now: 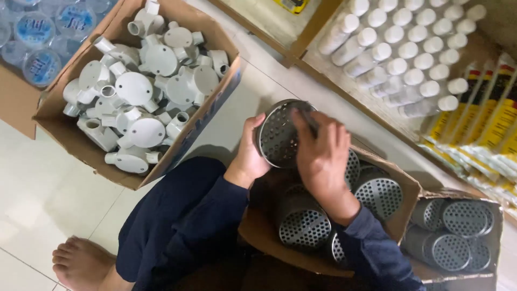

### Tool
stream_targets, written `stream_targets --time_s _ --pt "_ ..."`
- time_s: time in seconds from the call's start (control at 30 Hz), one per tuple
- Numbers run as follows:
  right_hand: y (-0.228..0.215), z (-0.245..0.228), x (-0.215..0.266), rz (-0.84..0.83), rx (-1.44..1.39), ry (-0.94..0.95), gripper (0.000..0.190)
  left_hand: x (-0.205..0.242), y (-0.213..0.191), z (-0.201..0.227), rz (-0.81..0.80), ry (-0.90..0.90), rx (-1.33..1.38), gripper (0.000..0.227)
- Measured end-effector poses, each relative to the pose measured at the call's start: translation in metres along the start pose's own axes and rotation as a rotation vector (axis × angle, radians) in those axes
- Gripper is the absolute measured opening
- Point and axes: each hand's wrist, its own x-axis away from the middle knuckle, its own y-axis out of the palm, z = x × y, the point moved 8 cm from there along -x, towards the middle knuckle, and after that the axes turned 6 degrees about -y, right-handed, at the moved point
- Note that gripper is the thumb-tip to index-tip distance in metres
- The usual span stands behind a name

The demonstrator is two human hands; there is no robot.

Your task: The person sits on the floor and wipes several small, round, perforated metal parts using a cloth. They pick up each part from a cardboard box, wipe it, and place it back into the box.

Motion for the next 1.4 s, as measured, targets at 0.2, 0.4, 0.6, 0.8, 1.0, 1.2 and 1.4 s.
stream_targets --time_s 0.2,0.4,0.6,0.8,1.0,1.2,1.4 --pt "0.000 -0.024 0.012 -0.046 -0.189 0.034 0.027 0.001 -0.005 0.014 0.063 0.058 0.101 0.064" --pt "0.003 -0.048 0.027 -0.072 -0.369 -0.012 0.028 -0.006 -0.004 0.017 0.059 0.043 0.076 0.071" --pt "-0.007 -0.010 -0.028 0.041 -0.111 0.022 0.025 0.002 0.000 0.003 0.050 0.041 0.113 0.062" --pt "0.009 -0.036 -0.021 0.112 -0.518 -0.002 0.013 -0.013 -0.040 -0.004 0.114 0.025 -0.004 0.060" --pt "-0.015 -0.042 -0.019 -0.193 -0.585 -0.215 0.028 -0.009 -0.021 0.011 0.121 -0.002 0.120 0.069" --pt "0.005 -0.004 0.010 -0.573 -0.205 -0.275 0.023 -0.006 -0.010 0.020 0.161 -0.033 0.199 0.066" --pt "0.006 0.007 -0.012 -0.182 0.149 -0.148 0.011 -0.011 -0.020 0.012 0.069 -0.043 0.167 0.060"
